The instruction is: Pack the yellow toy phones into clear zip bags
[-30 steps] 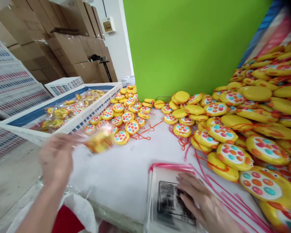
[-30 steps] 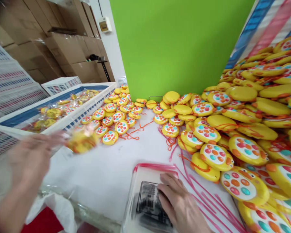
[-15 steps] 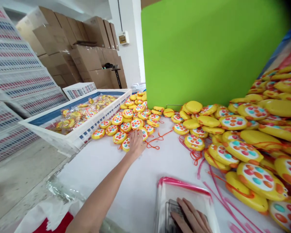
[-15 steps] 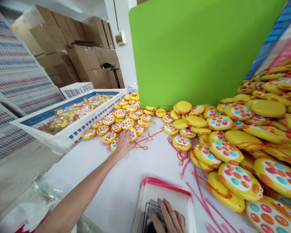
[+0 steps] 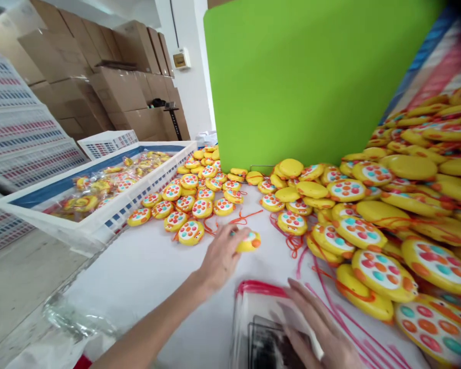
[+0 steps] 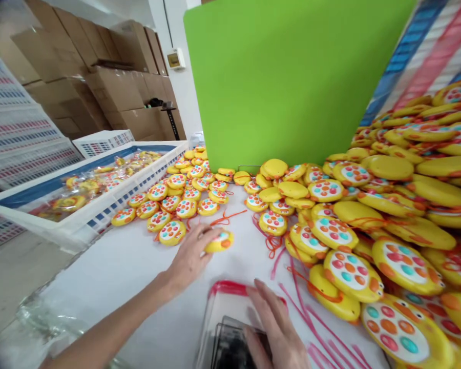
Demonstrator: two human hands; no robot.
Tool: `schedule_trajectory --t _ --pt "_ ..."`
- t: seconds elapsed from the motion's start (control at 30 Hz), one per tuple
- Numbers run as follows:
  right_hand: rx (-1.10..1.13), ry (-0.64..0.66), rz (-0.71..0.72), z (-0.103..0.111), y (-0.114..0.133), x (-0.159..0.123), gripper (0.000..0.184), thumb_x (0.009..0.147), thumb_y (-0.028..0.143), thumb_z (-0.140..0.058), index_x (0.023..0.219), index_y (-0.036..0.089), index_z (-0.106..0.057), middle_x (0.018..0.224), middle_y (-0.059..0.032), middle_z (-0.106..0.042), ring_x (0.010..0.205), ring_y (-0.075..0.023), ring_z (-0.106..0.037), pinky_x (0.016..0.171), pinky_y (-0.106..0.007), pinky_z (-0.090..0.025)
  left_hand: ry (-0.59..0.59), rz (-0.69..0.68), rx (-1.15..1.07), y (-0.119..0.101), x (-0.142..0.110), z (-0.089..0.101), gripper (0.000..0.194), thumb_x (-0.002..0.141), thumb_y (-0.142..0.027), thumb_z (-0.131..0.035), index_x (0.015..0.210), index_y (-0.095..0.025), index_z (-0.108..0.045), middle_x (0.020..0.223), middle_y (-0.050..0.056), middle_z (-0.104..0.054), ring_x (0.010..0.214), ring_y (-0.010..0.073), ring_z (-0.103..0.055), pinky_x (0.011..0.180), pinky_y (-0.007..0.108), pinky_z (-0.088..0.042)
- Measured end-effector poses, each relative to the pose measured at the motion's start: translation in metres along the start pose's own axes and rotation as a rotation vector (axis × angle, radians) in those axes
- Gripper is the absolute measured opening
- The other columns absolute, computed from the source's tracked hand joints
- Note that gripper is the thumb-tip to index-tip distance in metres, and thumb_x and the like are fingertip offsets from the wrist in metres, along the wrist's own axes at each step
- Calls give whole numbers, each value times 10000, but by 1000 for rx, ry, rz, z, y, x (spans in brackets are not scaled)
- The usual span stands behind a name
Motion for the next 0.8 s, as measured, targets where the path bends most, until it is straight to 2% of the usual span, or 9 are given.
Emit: schedule_trajectory --t 0.1,0.17,0.2,0.27,0.33,0.43,0.57,0.7,0.8 --pt "-44 -53 -9 18 1 17 523 926 265 -416 1428 208 -279 1417 -135 -447 1238 -257 -506 896 -336 -547 104 -141 -147 -55 -24 -13 568 751 13 -463 1250 -257 -453 1106 40 -564 1041 212 -488 925 358 -446" --pt "-23 -23 29 20 3 21 451 930 232 -395 1378 236 -338 1336 -114 -526 1178 -242 -559 884 -339 -551 128 -189 -234 -78 -40 -20 561 765 32 -450 1249 -252 -426 1111 31 -575 1042 195 -487 936 339 -443" --pt "4 8 30 19 2 20 408 930 217 -390 1336 252 -377 1266 -97 -579 1115 -229 -601 860 -331 -560 88 -182 -265 -84 -47 -21 563 775 33 -449 1261 -246 -403 1149 39 -562 1077 191 -477 957 336 -434" --pt "64 44 -40 19 -7 16 322 930 228 -392 1248 262 -431 1128 -78 -645 970 -214 -663 780 -318 -580 -77 -71 -291 -82 -63 -21 517 806 0 -463 1268 -215 -373 1193 76 -531 1124 196 -466 965 344 -433" --pt "136 22 -183 22 -22 11 270 926 292 -419 1191 249 -446 1056 -83 -666 876 -218 -684 716 -317 -588 -180 25 -275 -79 -80 -29 314 841 -65 -475 1131 -185 -466 1084 88 -563 1035 209 -520 884 352 -477" --pt "303 -21 -397 25 -44 3 325 895 393 -475 1173 226 -445 1074 -102 -666 866 -226 -683 687 -301 -590 -76 -1 -161 -86 -94 -62 95 839 -106 -503 879 -170 -560 969 86 -606 927 238 -561 809 392 -506" --pt "544 13 -611 16 -64 -7 488 845 473 -525 1239 193 -465 1185 -113 -624 904 -238 -661 678 -306 -594 13 6 88 -87 -96 -101 327 780 -32 -537 1094 -118 -574 1093 129 -622 984 288 -564 860 478 -496" --pt "740 29 -793 4 -74 -23 581 780 508 -606 1235 156 -523 1011 -86 -678 678 -209 -657 616 -346 -599 38 3 116 -87 -92 -109 243 805 -8 -493 956 -144 -626 922 81 -640 849 249 -582 801 448 -516" --pt "879 -7 -903 -1 -76 -33 616 743 505 -657 1230 150 -534 973 -72 -670 695 -208 -643 645 -365 -604 24 34 44 -87 -89 -102 184 843 -53 -491 913 -161 -622 965 74 -620 912 244 -566 826 422 -508"
Point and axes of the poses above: each hand's wrist, its own x-axis towards the middle knuckle, its own z-axis out of the back of the hand, y = z × x, the point moved 7 cm from there along x, towards the middle knuckle
